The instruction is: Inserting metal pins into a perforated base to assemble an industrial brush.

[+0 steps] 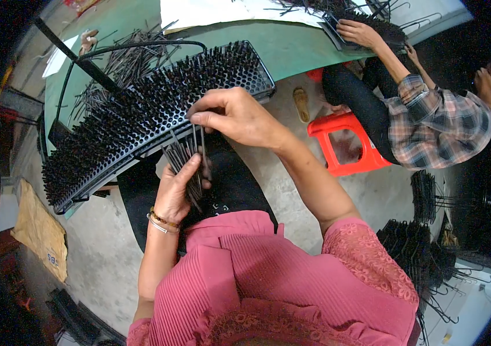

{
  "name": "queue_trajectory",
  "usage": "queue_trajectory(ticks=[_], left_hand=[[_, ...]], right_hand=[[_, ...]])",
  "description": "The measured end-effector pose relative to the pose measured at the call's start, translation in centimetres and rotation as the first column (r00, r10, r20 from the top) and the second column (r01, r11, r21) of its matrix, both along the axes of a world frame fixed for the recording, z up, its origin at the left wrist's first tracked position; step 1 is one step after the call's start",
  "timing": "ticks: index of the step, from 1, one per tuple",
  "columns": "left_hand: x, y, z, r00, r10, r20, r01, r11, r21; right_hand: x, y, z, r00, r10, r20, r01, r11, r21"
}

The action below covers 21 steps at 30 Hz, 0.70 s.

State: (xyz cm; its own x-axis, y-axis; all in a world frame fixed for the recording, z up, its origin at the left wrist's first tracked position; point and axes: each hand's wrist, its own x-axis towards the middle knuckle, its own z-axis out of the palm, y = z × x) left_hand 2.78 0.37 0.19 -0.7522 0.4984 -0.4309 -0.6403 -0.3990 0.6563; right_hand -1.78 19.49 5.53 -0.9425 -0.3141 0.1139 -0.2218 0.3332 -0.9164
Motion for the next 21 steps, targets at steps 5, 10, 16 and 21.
queue_trajectory(ticks=[5, 10, 16, 21], left_hand=[[-0.4, 0.2, -0.4, 1.0, 0.006, 0.029, -0.005, 1.0, -0.014], [-0.3, 0.8, 0.3, 0.999, -0.025, 0.036, 0.026, 1.0, -0.013], [-0.3, 0.7, 0.6, 0.999, -0.003, 0.047, 0.005, 0.999, -0.037], [-0.2, 0.4, 0.5, 0.999, -0.045, 0.003, 0.045, 0.996, -0.083]], right_hand=[[-2.0, 1.8, 1.1, 0.861, -0.369, -0.35, 0.336, 0.929, -0.154], [-4.0, 2.0, -0.2, 0.751, -0.319, -0.579, 0.367, 0.93, -0.036], [-3.8, 1.0, -0.5, 0.683, -0.184, -0.707, 0.34, 0.937, 0.084], [-3.6, 0.7, -1.3, 0.635, 0.09, -0.767, 0.3, 0.886, 0.353]])
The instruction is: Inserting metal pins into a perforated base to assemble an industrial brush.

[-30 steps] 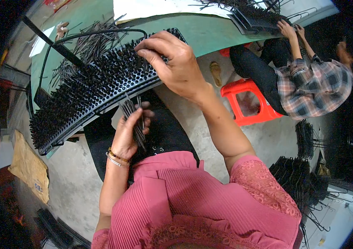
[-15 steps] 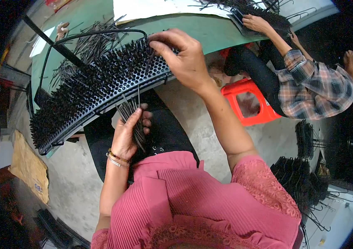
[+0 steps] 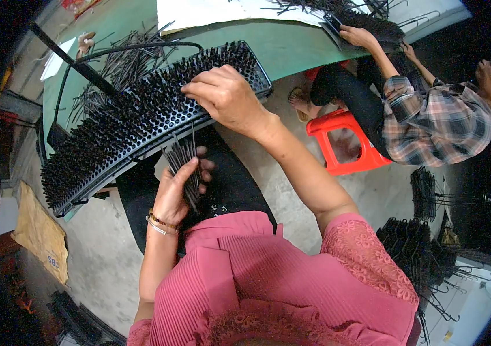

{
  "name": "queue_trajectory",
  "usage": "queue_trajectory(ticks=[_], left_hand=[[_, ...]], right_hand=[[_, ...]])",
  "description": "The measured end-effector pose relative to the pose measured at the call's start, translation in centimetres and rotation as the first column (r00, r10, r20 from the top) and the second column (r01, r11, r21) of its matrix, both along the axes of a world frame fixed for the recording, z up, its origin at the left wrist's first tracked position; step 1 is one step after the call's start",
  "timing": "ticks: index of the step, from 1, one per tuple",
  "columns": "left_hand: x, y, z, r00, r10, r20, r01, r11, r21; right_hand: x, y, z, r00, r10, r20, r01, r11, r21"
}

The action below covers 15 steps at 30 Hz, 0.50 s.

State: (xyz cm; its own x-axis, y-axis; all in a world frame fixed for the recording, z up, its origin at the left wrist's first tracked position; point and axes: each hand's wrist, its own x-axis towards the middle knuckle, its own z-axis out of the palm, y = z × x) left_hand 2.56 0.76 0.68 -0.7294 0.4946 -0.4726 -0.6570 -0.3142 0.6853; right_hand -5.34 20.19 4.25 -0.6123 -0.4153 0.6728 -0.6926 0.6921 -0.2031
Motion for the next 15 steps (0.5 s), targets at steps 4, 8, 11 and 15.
queue_trajectory(ticks=[4, 8, 11, 15], left_hand=[[0.2, -0.3, 0.9, 0.999, -0.015, -0.03, 0.016, 0.999, 0.051], [0.4, -0.6, 1.9, 0.987, -0.006, -0.161, 0.014, 0.999, 0.047], [0.6, -0.5, 2.2, 0.99, 0.001, -0.144, 0.007, 0.999, 0.053], [0.9, -0.8, 0.8, 1.0, 0.006, -0.005, -0.005, 0.998, 0.062]], right_hand=[[0.8, -0.5, 0.9, 0.997, -0.07, -0.024, 0.065, 0.983, -0.172], [4.7, -2.3, 3.0, 0.629, 0.245, 0.738, 0.212, 0.859, -0.466], [5.3, -2.3, 2.7, 0.612, 0.308, 0.728, 0.235, 0.809, -0.54], [4.3, -1.8, 3.4, 0.894, 0.049, 0.445, 0.229, 0.803, -0.549]])
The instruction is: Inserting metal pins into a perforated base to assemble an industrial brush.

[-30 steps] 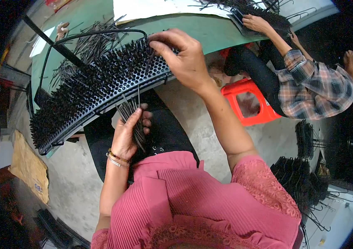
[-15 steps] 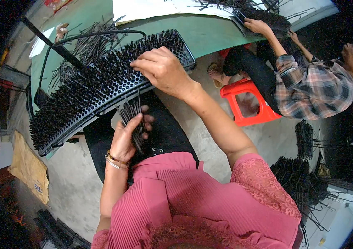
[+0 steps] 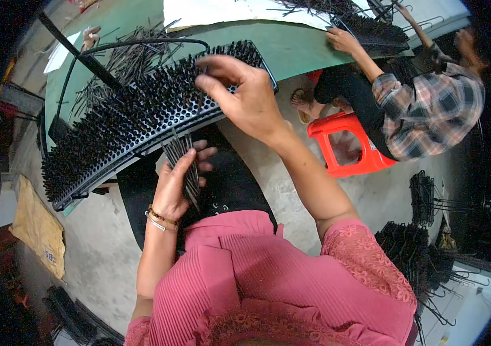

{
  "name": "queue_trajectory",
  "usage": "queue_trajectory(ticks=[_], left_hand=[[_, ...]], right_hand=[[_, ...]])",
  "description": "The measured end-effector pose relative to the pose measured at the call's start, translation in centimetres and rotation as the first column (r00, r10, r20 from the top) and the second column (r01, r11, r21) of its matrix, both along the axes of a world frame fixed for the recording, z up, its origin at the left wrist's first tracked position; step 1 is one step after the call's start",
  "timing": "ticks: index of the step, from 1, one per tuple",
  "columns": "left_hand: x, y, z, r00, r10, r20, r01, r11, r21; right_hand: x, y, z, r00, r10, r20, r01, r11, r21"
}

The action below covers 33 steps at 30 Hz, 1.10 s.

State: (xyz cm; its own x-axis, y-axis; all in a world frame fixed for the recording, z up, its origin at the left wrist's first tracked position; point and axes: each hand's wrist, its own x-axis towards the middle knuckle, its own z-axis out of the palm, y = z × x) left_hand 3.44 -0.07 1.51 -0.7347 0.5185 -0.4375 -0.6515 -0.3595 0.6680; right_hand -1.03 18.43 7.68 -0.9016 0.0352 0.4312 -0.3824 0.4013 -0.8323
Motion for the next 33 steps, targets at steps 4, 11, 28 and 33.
queue_trajectory(ticks=[4, 11, 28, 33], left_hand=[[0.2, -0.3, -1.7, 0.999, -0.037, -0.031, 0.038, 0.999, 0.011], [0.2, -0.7, -1.1, 0.998, -0.047, 0.052, 0.045, 0.998, 0.039], [-0.3, 0.1, 0.9, 0.976, -0.087, -0.198, 0.101, 0.993, 0.061], [-0.9, 2.4, 1.7, 0.953, -0.214, -0.213, 0.235, 0.969, 0.08]], right_hand=[[-2.0, -0.1, -1.8, 0.958, -0.046, -0.282, 0.108, 0.972, 0.21], [-2.3, -0.5, -2.7, 0.915, -0.036, -0.403, 0.154, 0.952, 0.265], [2.3, -0.3, -1.4, 0.898, 0.269, 0.348, -0.276, 0.961, -0.031], [3.3, 2.3, -1.6, 0.686, 0.414, 0.599, -0.175, 0.892, -0.417]])
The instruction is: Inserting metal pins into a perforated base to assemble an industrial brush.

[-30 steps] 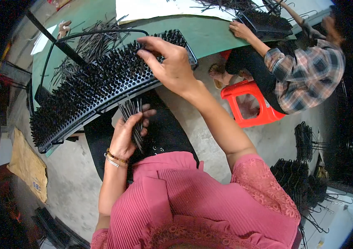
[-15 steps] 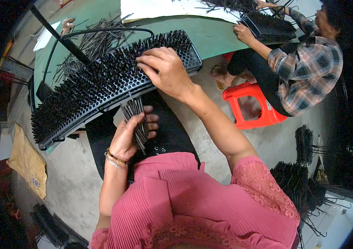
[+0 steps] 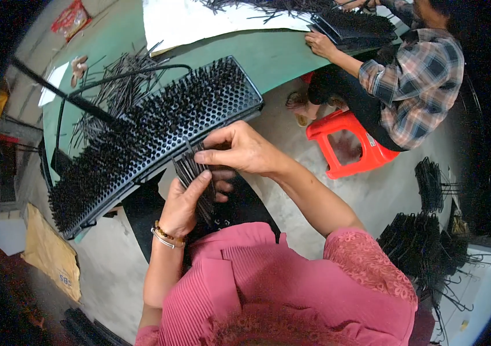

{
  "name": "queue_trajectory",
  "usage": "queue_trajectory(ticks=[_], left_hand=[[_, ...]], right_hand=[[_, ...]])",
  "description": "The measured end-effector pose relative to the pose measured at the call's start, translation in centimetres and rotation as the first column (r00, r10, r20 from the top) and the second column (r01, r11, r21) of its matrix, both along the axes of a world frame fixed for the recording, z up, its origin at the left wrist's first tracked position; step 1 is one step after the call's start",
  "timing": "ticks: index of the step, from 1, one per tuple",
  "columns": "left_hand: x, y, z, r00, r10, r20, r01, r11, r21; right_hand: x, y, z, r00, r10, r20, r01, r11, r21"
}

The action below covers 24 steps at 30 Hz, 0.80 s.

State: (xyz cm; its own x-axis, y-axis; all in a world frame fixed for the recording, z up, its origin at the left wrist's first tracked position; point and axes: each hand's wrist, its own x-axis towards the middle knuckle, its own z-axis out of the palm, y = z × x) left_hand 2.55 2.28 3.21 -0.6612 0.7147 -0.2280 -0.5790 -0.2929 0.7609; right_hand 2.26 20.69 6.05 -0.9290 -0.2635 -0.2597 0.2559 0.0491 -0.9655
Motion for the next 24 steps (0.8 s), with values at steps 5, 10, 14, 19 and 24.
queue_trajectory(ticks=[5, 10, 14, 19, 24], left_hand=[[-1.0, 1.8, -0.3, 0.986, -0.036, 0.161, 0.036, 0.999, 0.006], [-2.2, 3.1, -1.4, 0.976, -0.055, 0.211, 0.066, 0.997, -0.047], [-2.5, 4.1, -1.9, 0.98, -0.058, 0.189, 0.068, 0.997, -0.048], [-3.3, 3.6, -2.4, 0.965, -0.09, 0.245, 0.098, 0.995, -0.02], [-3.8, 3.5, -2.3, 0.94, -0.118, 0.319, 0.12, 0.993, 0.014]], right_hand=[[-0.3, 2.2, 0.2, 0.947, -0.243, -0.211, 0.263, 0.962, 0.069], [-2.9, 3.5, 1.1, 0.722, -0.478, -0.501, 0.539, 0.842, -0.025], [-5.6, 3.6, 0.2, 0.589, -0.289, -0.755, 0.577, 0.805, 0.141], [-6.8, 3.8, -0.4, 0.621, -0.123, -0.774, 0.492, 0.83, 0.263], [-7.5, 4.0, -1.0, 0.555, 0.04, -0.831, 0.457, 0.82, 0.344]])
